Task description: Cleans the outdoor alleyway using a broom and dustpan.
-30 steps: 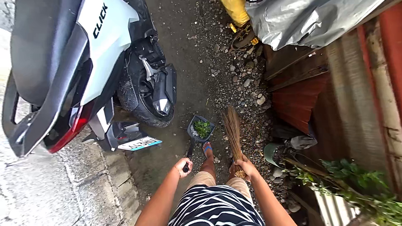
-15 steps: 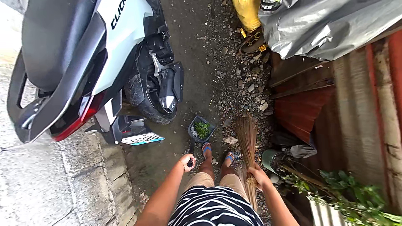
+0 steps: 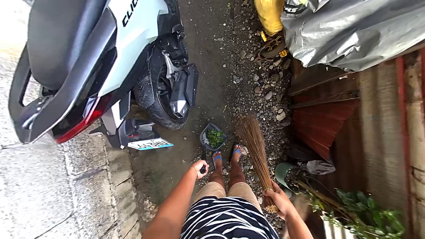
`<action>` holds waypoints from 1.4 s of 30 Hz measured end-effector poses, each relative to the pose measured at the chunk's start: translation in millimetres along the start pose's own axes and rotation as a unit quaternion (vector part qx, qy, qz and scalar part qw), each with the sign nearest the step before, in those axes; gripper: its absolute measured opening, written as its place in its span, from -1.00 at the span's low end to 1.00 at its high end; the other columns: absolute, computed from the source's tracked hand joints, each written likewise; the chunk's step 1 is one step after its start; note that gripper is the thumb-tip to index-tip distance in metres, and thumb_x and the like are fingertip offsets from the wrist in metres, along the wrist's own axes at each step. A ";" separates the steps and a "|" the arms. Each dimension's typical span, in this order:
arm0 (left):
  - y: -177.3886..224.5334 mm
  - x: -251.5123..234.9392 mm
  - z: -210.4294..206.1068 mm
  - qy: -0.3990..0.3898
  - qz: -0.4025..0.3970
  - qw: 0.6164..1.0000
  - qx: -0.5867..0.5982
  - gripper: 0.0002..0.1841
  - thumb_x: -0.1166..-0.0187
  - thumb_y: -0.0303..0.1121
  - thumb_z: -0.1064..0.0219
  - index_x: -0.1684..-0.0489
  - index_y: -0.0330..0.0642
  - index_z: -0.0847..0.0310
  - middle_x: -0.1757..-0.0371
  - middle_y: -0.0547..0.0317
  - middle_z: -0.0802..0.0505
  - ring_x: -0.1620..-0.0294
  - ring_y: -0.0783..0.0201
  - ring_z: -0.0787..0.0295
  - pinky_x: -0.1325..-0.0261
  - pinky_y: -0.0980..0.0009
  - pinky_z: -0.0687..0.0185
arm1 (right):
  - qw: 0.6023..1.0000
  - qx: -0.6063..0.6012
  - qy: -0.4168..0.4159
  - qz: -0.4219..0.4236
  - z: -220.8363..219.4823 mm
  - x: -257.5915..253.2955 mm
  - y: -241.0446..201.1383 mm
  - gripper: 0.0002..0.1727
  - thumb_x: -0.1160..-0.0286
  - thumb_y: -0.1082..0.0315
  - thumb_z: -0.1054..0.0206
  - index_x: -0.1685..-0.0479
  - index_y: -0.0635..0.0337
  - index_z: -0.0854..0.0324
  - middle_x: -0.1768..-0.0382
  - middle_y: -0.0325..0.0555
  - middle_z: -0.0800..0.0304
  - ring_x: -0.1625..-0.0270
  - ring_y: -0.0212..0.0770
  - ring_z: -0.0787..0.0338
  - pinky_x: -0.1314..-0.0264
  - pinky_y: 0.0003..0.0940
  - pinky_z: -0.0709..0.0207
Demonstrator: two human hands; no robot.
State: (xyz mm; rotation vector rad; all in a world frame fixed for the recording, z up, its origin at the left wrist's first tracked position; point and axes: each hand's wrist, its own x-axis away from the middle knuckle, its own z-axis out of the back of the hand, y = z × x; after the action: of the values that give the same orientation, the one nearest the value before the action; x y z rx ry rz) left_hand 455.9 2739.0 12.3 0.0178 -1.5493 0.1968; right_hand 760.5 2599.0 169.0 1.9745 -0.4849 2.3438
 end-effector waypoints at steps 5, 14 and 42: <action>2.2 -4.8 -12.7 0.001 -0.006 1.000 0.001 -0.88 -0.57 -0.58 -0.07 0.28 -0.11 -0.35 0.52 0.18 -0.55 0.71 0.41 -0.39 0.67 0.62 -0.37 | 0.997 0.068 -0.019 -0.007 -25.8 -56.7 -25.4 -0.19 -0.53 0.44 -0.32 -0.81 0.07 -0.06 -0.25 0.24 -0.64 -0.02 0.04 -0.76 -0.02 0.03 -0.68; 17.3 -17.5 -26.9 -0.002 0.006 1.000 0.005 -0.86 -0.59 -0.56 -0.07 0.34 -0.10 -0.33 0.56 0.21 -0.52 0.72 0.43 -0.39 0.67 0.65 -0.35 | 0.999 -0.017 -0.045 0.008 -12.8 -9.2 -33.8 -0.14 -0.53 0.50 -0.22 -0.87 0.00 0.05 0.08 0.12 -0.67 0.41 -0.08 -0.74 0.38 -0.13 -0.71; 69.1 -51.1 -77.0 -0.009 -0.017 0.988 0.152 -0.91 -0.74 -0.42 -0.10 -0.05 -0.15 -0.39 0.39 0.15 -0.52 0.58 0.37 -0.47 0.50 0.59 -0.50 | 0.981 0.180 0.052 0.044 17.7 -57.7 -6.0 0.12 -0.27 0.55 -0.43 -0.94 0.00 0.14 -0.48 0.31 -0.53 -0.18 0.11 -0.77 -0.13 0.11 -0.68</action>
State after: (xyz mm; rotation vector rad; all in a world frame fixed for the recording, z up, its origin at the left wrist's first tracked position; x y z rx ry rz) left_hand 522.2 2811.5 -48.1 0.2858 -1.5233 0.4051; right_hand 789.8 2609.8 117.0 1.9811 -0.1508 2.7382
